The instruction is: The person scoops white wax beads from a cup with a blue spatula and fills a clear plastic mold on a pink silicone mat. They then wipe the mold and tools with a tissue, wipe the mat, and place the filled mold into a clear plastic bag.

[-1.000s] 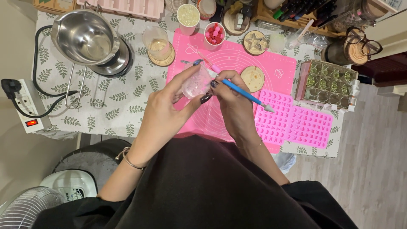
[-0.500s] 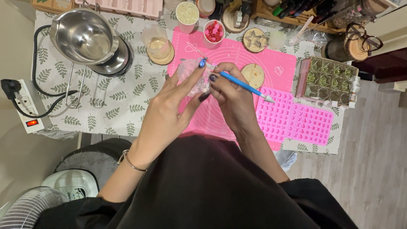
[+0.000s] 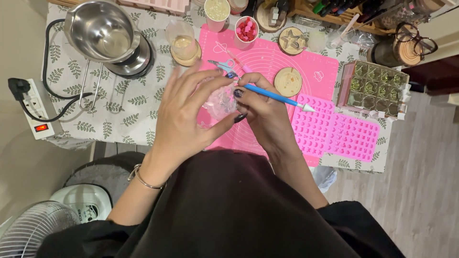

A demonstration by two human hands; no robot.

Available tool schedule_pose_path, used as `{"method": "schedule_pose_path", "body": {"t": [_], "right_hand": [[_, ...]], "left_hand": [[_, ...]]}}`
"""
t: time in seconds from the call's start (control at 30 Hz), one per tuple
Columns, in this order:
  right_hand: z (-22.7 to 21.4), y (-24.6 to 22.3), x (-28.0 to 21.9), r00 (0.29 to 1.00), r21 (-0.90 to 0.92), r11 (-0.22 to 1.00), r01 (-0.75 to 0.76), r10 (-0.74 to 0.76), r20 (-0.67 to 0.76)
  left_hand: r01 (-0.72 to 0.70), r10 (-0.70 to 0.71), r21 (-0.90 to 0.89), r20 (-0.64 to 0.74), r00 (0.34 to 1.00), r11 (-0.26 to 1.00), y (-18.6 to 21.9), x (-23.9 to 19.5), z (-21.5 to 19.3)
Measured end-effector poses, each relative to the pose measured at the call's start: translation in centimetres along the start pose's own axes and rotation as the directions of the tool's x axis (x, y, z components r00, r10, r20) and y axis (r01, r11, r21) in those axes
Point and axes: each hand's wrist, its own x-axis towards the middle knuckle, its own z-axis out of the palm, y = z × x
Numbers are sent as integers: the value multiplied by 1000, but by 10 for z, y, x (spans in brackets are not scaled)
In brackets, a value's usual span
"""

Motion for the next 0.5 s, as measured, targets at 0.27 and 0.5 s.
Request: {"method": "schedule_pose_path", "body": {"t": [0.27, 0.5], "right_hand": [[7, -4, -7, 996, 20, 997, -71, 72, -55], [2, 4, -2, 997, 73, 995, -69, 71, -25]], "left_hand": [[-3, 4, 10, -59, 998, 1000, 8, -1, -2], [53, -55, -46, -47, 997, 998, 2, -4, 4]]}}
